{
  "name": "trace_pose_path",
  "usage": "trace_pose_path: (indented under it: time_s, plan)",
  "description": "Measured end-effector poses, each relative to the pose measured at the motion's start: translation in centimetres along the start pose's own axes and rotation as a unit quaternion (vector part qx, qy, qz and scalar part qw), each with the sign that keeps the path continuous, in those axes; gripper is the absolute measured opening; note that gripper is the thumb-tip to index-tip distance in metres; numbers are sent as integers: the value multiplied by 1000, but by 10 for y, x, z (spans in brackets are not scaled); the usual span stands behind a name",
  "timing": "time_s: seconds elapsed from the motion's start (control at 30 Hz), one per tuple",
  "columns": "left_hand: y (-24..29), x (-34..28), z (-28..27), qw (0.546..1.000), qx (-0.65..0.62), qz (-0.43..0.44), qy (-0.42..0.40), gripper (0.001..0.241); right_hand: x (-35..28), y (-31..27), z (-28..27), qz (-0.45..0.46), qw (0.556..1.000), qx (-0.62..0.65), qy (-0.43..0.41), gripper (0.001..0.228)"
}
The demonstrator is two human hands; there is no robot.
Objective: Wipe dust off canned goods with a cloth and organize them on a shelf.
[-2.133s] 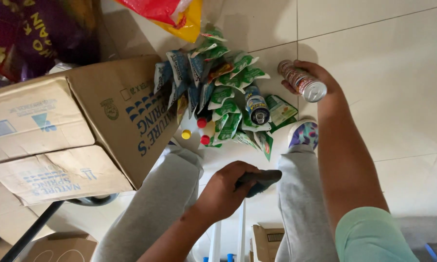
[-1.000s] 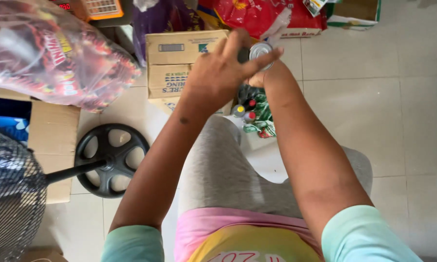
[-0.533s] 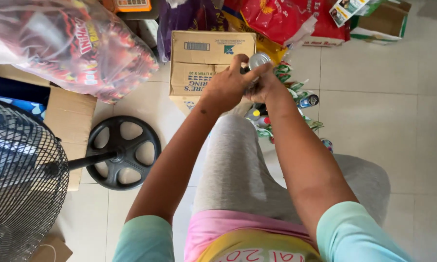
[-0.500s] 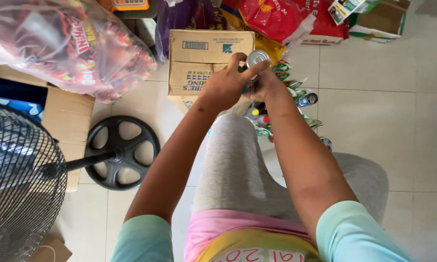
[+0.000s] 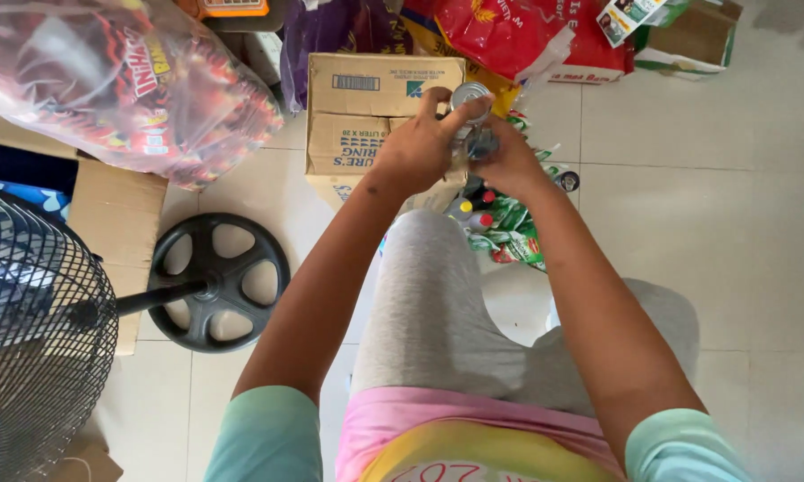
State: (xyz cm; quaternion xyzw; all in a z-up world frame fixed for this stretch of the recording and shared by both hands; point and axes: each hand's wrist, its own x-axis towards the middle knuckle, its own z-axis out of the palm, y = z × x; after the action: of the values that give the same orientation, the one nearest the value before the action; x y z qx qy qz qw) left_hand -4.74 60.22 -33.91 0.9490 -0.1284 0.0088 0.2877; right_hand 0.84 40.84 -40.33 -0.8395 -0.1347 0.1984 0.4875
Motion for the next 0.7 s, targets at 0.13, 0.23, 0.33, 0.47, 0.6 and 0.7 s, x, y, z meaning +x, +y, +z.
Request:
trace_pose_path:
  time_s: [0.13,0.23,0.33,0.47,0.6,0.7]
  plan:
    - [-15,9,21,997,-48,19,54,80,11,14,20,-158,981,-80,84,75]
    - [-24,14,34,990,-99,48,87,68,15,21,23,-103,977,-121,141,60]
    - [-29,12,26,986,-138,48,85,63,13,9,16,-102,984,-85,121,60]
    - [-35,4,-1,961,-215,85,150,63,9,-5,5,-75,987,-103,97,61]
    - [-49,-15,-38,934,-247,99,238,64,18,-6,-2,-88,984,-62,143,59]
    - [-74,-24,-22,943,-207,50,255,64,40,13,-1,-183,967,39,172,53]
